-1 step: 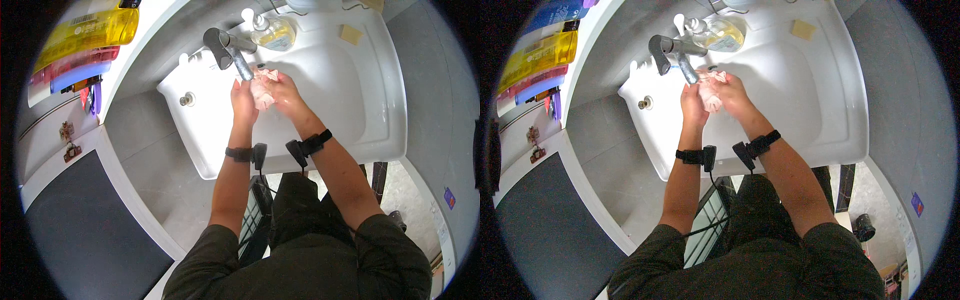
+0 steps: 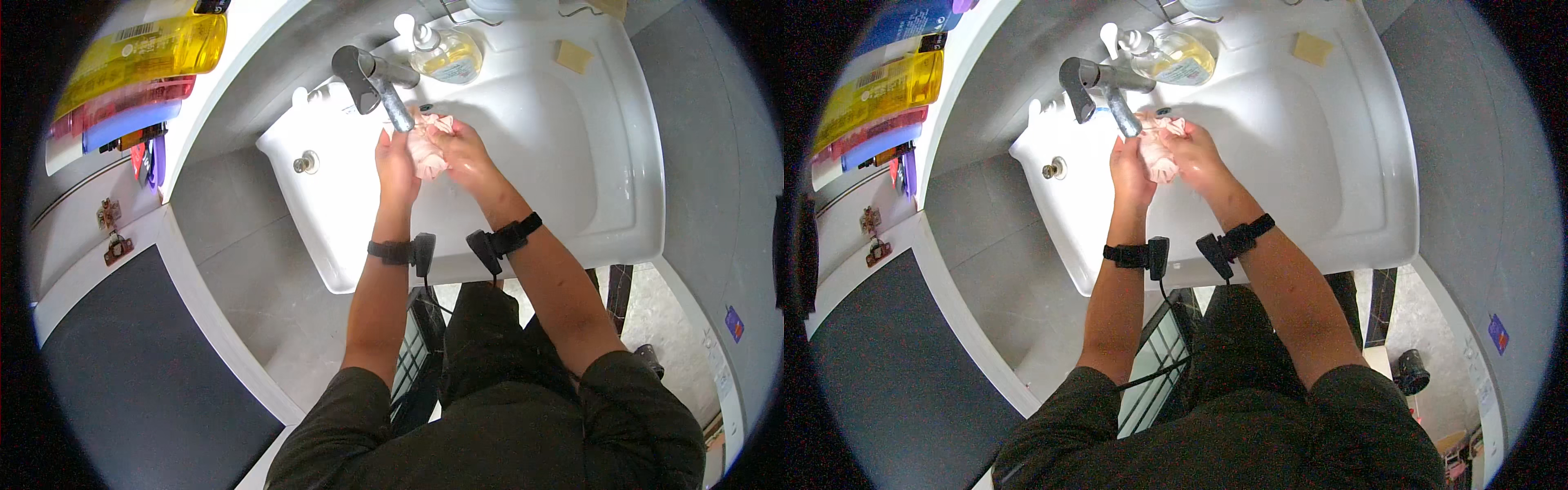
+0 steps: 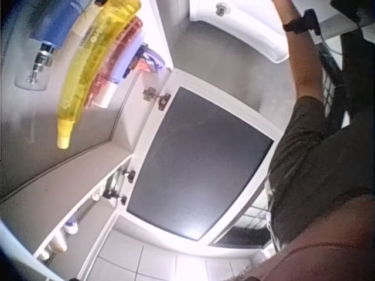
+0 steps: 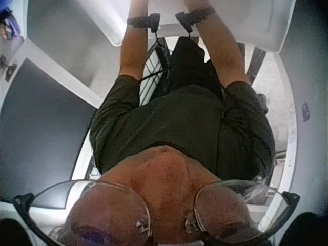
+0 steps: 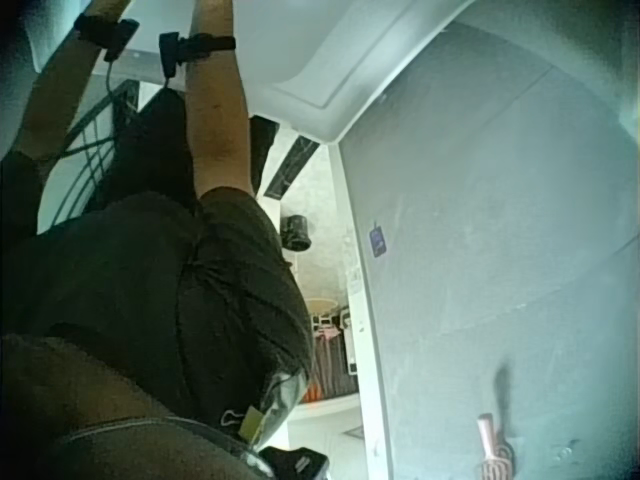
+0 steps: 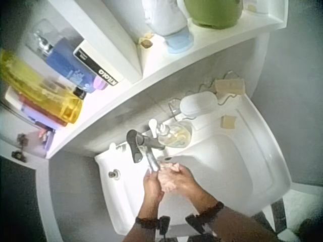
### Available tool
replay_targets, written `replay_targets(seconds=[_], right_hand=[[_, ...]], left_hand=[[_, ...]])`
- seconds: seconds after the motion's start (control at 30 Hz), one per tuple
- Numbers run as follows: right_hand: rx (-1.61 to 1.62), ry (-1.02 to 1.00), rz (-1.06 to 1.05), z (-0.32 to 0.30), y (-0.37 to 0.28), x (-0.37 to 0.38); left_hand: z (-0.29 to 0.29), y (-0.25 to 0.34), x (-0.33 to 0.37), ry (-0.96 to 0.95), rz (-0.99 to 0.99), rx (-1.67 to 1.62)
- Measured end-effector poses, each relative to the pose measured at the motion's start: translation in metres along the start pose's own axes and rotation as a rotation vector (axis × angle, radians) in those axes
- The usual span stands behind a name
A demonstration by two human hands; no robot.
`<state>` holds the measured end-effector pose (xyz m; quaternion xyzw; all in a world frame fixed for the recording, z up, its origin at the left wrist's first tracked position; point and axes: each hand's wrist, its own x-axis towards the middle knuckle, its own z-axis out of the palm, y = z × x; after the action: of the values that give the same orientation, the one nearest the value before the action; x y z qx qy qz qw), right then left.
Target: The person washes a small pink cloth in a bathroom sink using liquid soap, then walks to a drying rack and hangs it along with a white towel.
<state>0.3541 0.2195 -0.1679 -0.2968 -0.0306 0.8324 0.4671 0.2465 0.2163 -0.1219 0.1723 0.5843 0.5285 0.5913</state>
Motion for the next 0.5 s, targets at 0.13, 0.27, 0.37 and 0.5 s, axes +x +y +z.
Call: replay_targets(seconds=[0.13, 0.27, 0.37, 0.5], right_hand=[[0.059, 0.083, 0.080, 0.021, -0.004, -0.006], [-0.294, 0.007, -0.084, 0.007, 0.003, 0.006], [-0.164, 0.125, 0.003, 0.004, 0.008, 0.003], [0.226, 0.093, 0.145, 0.017, -0.002, -0.015]], left_hand=[[-0.010, -0.002, -0.003, 0.033, 0.072, 0.126], [-0.008, -0.018, -0.004, 0.039, 0.141, 0.150], [-0.005, -0.023, -0.006, 0.084, 0.122, 0.071], [0.003, -0.007, -0.013, 0.112, 0.112, -0.027]])
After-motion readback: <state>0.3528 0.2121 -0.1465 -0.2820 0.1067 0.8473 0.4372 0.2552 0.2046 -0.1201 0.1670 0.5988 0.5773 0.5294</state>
